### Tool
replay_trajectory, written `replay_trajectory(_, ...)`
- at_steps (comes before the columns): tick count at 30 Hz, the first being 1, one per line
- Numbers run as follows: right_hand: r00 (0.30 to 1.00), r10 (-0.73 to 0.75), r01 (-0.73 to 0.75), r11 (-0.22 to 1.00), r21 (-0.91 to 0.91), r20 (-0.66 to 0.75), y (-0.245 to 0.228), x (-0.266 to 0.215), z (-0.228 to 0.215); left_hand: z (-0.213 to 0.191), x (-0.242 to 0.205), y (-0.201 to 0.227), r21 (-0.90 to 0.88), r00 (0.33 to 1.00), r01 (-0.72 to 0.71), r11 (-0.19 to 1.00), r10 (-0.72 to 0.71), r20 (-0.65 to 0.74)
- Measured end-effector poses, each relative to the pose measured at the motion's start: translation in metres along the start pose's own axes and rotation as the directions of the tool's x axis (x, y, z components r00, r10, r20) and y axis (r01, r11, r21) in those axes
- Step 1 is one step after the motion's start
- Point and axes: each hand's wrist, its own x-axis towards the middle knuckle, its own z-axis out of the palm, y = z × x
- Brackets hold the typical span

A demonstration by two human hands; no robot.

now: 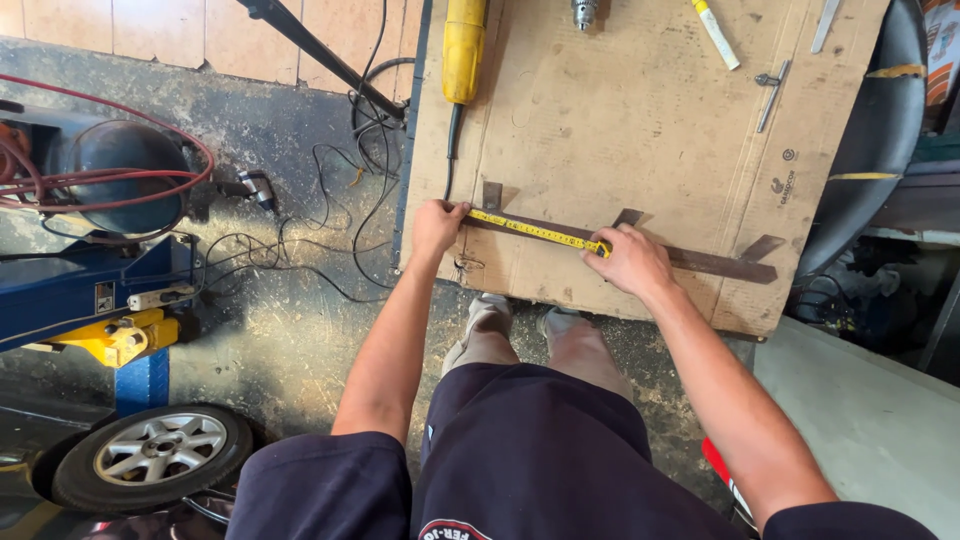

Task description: The person measures a metal bar with a tape measure and marks it with a marker. Then, they use an angle grinder to cut the metal bar at the marked points, creating sparks as the blade cuts through the metal.

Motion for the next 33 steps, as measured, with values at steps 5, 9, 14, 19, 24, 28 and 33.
replay_trajectory(5,0.990,-0.094,0.092,0.995,0.030,0.109,-0.001,-0.008,-0.022,0.001,-0.005,0.007,0.012,0.999,0.048,0.999,-0.048,-0.014)
replay_trajectory(9,0.976,-0.181,0.172,0.982,0.083,0.117,-0.002,-0.029,-0.054,0.006,-0.003,0.004,0.009,0.997,0.073,0.997,-0.072,-0.025)
replay_trajectory(14,0.965,-0.224,0.232,0.972,-0.044,0.137,0.012,-0.035,-0.080,0.003,-0.012,0.010,-0.049,0.996,0.068,0.996,-0.070,-0.046)
replay_trajectory(19,0.944,-0.271,0.307,0.929,-0.206,0.187,0.021,-0.036,-0.101,0.015,-0.004,-0.005,-0.154,0.996,0.048,0.987,-0.060,-0.068)
replay_trajectory(24,0.913,-0.338,0.397,0.863,-0.313,0.226,0.038,-0.024,-0.099,0.002,-0.030,0.020,-0.157,0.994,0.073,0.985,-0.084,-0.064)
replay_trajectory(28,0.891,-0.380,0.449,0.821,-0.353,0.250,0.066,0.001,-0.081,0.011,-0.022,0.012,-0.174,0.992,0.080,0.982,-0.096,-0.085)
replay_trajectory(33,0.870,-0.400,0.487,0.788,-0.377,0.288,0.073,0.008,-0.079,0.010,-0.023,0.012,-0.198,0.990,0.078,0.977,-0.099,-0.098)
